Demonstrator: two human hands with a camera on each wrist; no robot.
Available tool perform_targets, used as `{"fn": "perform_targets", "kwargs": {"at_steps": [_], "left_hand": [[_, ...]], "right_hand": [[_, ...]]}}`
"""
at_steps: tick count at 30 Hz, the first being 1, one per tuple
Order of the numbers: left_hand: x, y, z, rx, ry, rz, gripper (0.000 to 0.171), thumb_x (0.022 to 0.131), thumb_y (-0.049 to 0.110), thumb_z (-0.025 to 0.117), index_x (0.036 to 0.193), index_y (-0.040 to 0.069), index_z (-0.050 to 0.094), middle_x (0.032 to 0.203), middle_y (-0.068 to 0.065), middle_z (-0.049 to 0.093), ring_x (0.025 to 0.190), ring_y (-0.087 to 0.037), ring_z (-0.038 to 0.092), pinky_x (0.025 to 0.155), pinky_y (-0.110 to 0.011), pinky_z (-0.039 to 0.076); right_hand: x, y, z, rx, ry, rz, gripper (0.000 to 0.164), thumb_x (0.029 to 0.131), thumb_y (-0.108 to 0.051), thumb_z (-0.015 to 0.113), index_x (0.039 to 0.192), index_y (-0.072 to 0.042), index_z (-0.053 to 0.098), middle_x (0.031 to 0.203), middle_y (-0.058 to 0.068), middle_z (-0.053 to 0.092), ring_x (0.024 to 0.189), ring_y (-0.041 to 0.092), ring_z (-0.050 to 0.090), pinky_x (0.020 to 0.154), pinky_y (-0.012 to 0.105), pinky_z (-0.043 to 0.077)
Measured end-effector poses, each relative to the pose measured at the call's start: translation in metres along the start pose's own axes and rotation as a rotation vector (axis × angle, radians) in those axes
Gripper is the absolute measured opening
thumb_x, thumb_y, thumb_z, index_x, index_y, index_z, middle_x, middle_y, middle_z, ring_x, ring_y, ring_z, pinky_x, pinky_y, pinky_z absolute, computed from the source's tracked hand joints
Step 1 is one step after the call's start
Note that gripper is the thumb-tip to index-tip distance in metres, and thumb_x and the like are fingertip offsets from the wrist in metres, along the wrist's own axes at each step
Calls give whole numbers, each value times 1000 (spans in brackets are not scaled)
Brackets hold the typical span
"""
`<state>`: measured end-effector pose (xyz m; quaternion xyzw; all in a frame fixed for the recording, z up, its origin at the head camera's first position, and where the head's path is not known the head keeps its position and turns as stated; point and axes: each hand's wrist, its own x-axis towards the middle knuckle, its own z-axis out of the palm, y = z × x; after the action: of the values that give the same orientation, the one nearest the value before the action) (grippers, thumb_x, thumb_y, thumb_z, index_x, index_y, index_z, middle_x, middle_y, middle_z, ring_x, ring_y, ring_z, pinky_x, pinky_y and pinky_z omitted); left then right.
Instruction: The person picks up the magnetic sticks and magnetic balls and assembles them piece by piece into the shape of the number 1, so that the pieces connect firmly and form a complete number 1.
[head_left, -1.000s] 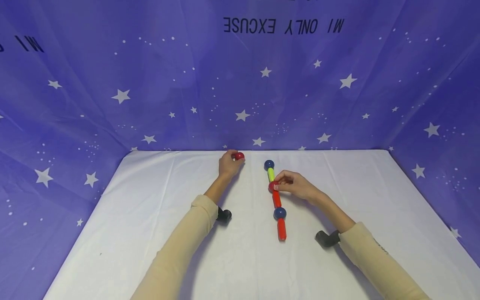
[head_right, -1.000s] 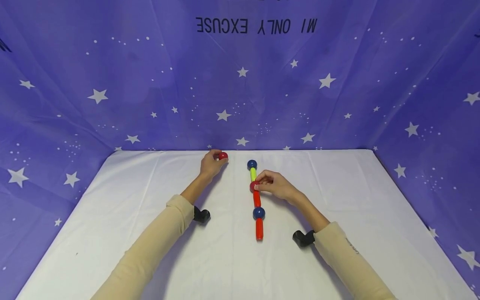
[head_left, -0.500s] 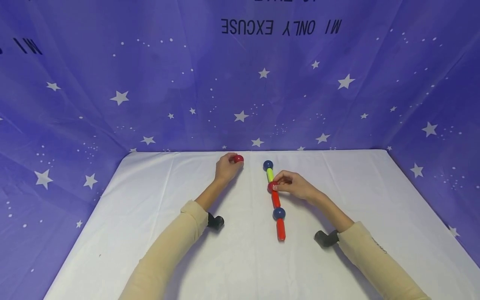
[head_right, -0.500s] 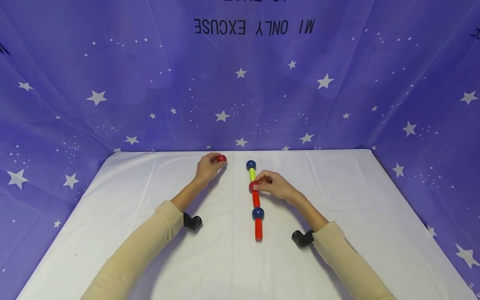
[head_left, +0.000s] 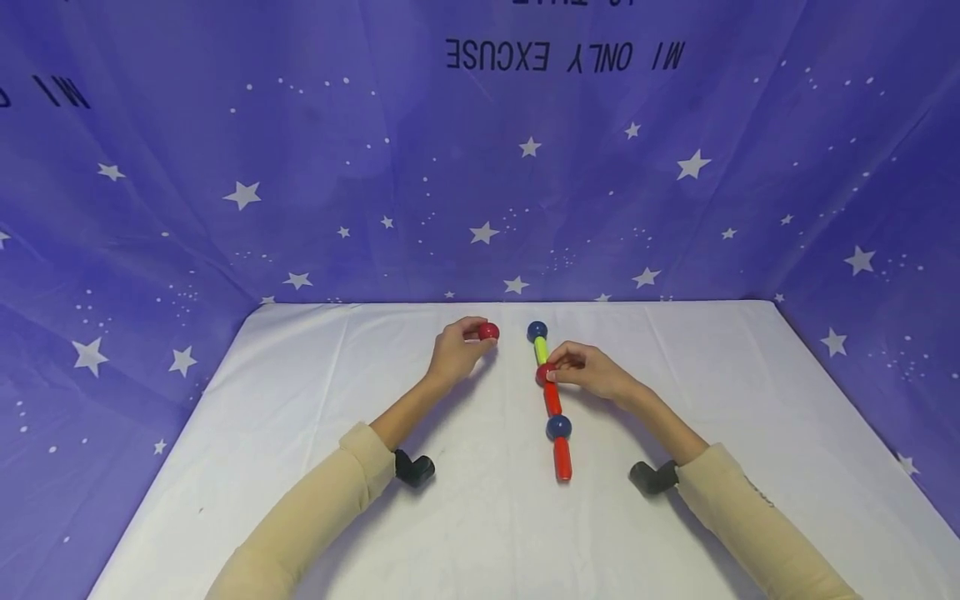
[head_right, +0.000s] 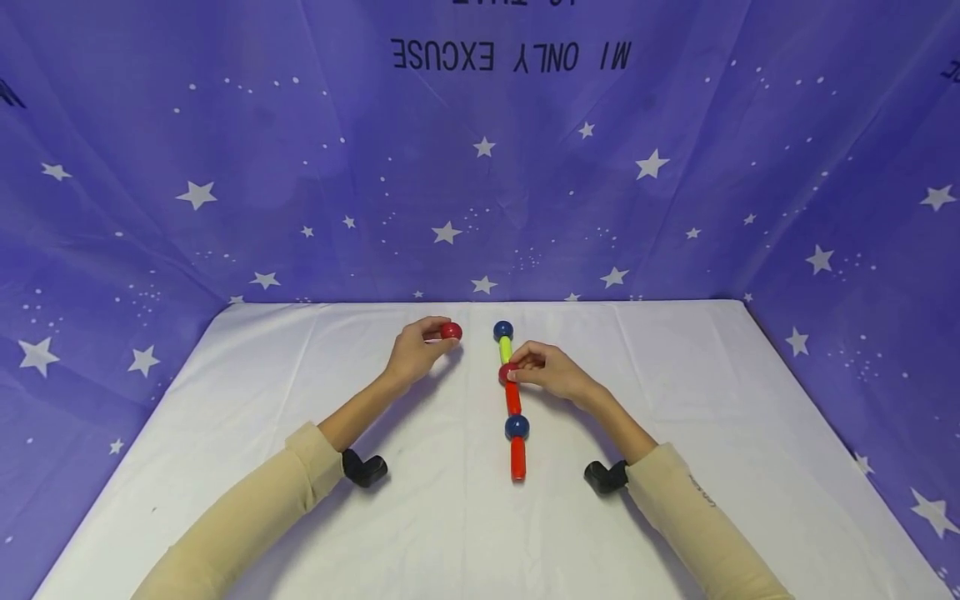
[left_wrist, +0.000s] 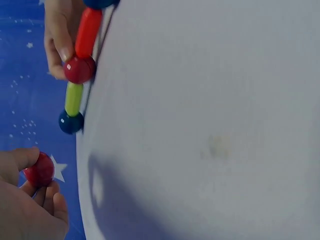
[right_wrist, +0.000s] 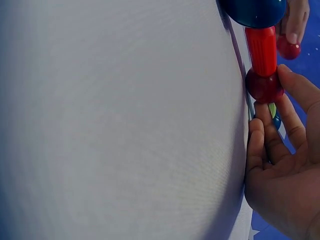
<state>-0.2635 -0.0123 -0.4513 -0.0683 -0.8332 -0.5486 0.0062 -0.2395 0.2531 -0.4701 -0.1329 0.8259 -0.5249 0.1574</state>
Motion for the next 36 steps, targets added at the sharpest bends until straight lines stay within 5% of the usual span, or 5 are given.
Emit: {"fn": "perform_targets", "kwargs": {"at_steps": [16,36], "left_hand": [[-43,12,0,44,-164,73,39,86,11,78,124,3,67,109,-8,72,94,-20,67,83,-33,54],[-94,9,10,-71,-330,87,36,87,4,77,121,0,65,110,-8,71,97,-16,69,83,-24,55]], "right_hand": [[-2,2,2,9,3,18,26,93,-13,72,115,-3,64,98,11,66,95,26,58,88,38,47],[0,-1,1,-22,13,18,28,91,-20,75,112,-4,66,96,11,66,93,28,57,84,37,46]]}}
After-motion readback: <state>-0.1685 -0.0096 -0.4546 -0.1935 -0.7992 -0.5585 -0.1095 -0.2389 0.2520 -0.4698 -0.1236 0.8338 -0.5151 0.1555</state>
